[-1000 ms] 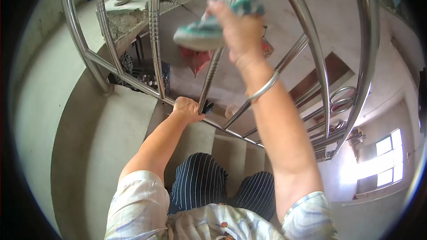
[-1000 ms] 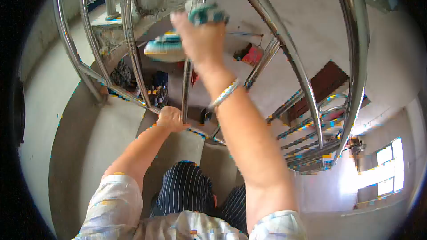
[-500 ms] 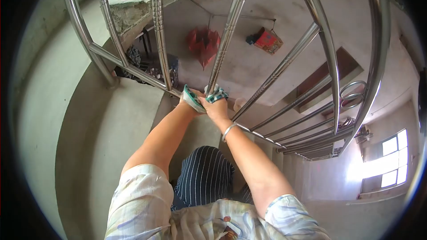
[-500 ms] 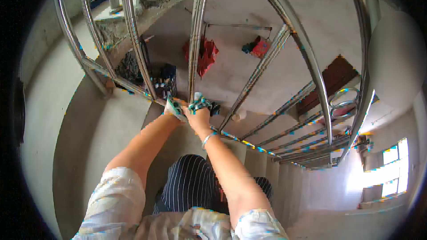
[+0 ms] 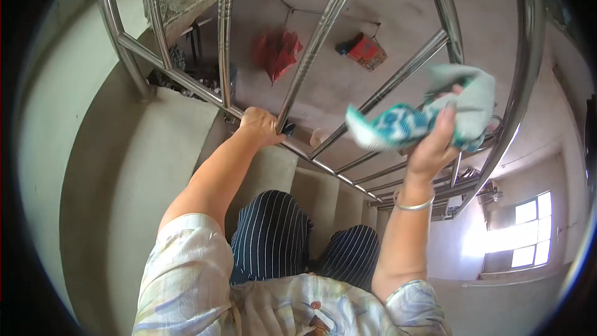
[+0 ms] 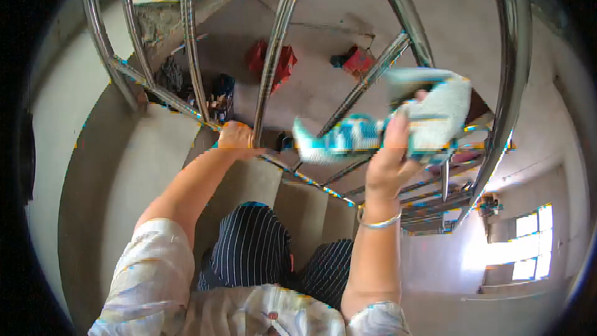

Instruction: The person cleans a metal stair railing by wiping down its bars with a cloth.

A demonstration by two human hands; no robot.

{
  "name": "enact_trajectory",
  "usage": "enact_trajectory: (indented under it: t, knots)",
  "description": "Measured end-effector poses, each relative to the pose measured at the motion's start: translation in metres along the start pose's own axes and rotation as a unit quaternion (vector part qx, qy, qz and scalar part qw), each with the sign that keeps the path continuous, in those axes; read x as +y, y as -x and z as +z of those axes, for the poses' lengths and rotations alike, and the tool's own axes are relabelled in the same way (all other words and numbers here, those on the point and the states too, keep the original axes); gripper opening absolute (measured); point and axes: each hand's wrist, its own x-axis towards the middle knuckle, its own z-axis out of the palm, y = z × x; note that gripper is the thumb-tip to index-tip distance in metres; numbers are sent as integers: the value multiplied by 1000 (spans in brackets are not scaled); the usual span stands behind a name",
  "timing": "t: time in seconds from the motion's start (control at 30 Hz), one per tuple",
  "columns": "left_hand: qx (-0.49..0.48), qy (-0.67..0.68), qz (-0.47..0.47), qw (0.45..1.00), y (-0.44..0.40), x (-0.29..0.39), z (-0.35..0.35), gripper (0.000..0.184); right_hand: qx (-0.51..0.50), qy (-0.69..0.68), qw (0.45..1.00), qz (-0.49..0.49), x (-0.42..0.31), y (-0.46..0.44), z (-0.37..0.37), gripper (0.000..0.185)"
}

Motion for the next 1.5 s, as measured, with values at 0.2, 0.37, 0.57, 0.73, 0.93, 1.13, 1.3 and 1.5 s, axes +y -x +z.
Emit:
enact_trajectory:
  t: [0.2, 0.37, 0.57, 0.73, 0.93, 1.13, 1.3, 1.5]
  knots:
    - [2, 46, 0, 999, 2, -2, -7, 53, -52, 91, 987, 119, 64, 27, 46, 21]
    - [-10, 37, -11, 999, 3, 0, -14, 50, -71, 169, 965, 189, 154, 161, 39, 20]
    - [13, 41, -40, 998, 4, 4, -15, 39, -136, 99, 879, 447, 162, 215, 24, 34]
    - [-17, 52, -16, 998, 8, 5, -25, 49, -70, -53, 967, 241, 94, 70, 40, 18]
    - [-38, 39, -25, 998, 5, 5, -22, 52, -52, -154, 978, 132, 55, -21, 55, 14]
    - [-33, 36, -32, 998, 5, 3, -23, 53, -40, 20, 983, 178, 126, 105, 46, 18]
    - [17, 37, -15, 999, -1, 1, -11, 34, -186, 110, 925, 313, 167, 206, 22, 31]
    - [13, 43, -14, 999, 5, 1, -14, 54, -191, 86, 949, 237, 139, 131, 22, 25]
